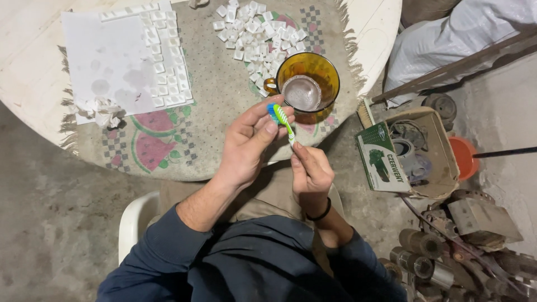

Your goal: The person scrubs the keyboard keycaps with a toothbrush and then dries them with a tissue.

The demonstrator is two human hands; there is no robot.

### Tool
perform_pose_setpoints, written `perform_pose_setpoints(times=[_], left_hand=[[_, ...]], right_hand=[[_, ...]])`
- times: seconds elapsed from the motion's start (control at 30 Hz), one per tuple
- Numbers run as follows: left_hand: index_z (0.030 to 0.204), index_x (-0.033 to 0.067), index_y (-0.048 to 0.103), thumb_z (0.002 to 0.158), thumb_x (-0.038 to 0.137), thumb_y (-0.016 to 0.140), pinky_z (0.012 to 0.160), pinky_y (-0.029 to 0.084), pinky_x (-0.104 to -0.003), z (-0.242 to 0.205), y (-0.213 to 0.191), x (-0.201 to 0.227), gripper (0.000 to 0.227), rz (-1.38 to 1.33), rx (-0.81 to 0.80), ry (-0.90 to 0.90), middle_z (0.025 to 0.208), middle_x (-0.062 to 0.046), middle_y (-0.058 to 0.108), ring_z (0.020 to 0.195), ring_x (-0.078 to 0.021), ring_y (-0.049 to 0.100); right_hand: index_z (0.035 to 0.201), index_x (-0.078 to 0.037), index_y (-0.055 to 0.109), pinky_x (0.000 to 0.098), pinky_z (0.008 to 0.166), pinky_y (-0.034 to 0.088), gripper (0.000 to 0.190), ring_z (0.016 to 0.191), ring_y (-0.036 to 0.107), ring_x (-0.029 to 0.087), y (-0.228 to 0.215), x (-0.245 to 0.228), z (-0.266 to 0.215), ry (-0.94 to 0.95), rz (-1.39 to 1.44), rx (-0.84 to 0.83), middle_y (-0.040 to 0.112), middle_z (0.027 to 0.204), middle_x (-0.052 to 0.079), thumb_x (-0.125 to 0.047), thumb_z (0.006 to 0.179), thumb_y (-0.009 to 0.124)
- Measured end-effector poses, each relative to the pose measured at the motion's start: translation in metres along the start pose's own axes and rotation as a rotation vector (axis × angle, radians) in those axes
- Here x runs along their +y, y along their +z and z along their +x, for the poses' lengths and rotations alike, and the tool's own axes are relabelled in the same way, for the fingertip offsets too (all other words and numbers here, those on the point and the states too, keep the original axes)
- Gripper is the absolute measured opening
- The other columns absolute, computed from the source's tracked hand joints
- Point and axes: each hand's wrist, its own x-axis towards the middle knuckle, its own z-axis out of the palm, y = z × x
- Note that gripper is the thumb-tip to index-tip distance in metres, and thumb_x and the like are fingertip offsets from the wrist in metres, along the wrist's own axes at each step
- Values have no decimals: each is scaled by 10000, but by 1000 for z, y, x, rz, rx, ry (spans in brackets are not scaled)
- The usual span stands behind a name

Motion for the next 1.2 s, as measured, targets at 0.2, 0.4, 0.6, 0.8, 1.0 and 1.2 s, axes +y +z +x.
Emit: perform_pose_setpoints(times=[0.2,0.4,0.6,0.8,1.0,1.2], left_hand=[[1488,-46,495,1053,42,626,1144,512,-415,6,-4,-8,464,16,29,99,1357,-198,651,1278,-269,637],[1507,-13,483,1070,63,618,1142,511,-403,8,-13,-9,464,-82,141,224,1339,-176,655,1252,-255,643],[1484,0,491,1111,163,559,1106,529,-417,-2,-6,-11,413,-31,10,115,1324,-167,677,1232,-236,658],[1493,5,489,1119,192,525,1117,517,-413,0,0,-1,419,-17,-19,66,1304,-145,679,1228,-223,652],[1505,-28,494,1133,169,540,1152,508,-414,3,-12,0,423,96,-46,178,1310,-172,689,1243,-254,665],[1519,-48,469,1123,169,549,1170,502,-416,-1,-13,3,459,152,-81,131,1335,-162,676,1281,-252,647]], right_hand=[[1250,9,700,301,862,552,310,929,678,213,4,-2,-5,27,30,-22,693,1068,148,84,949,681],[1255,16,696,297,864,546,319,936,682,215,3,0,-9,43,87,-100,704,1068,149,86,944,672],[1234,15,702,294,848,555,301,917,687,215,3,-4,-4,54,55,-60,702,1052,149,81,941,684],[1236,9,701,300,849,565,301,927,697,225,1,-10,-1,-13,1,-34,700,1066,155,95,948,686],[1258,-29,702,296,827,564,329,907,700,230,-2,-9,-3,-54,-26,-54,698,1045,144,80,948,695],[1267,-44,696,292,804,560,328,887,694,225,-4,-8,-2,-78,-57,-64,682,1042,140,69,959,711]])
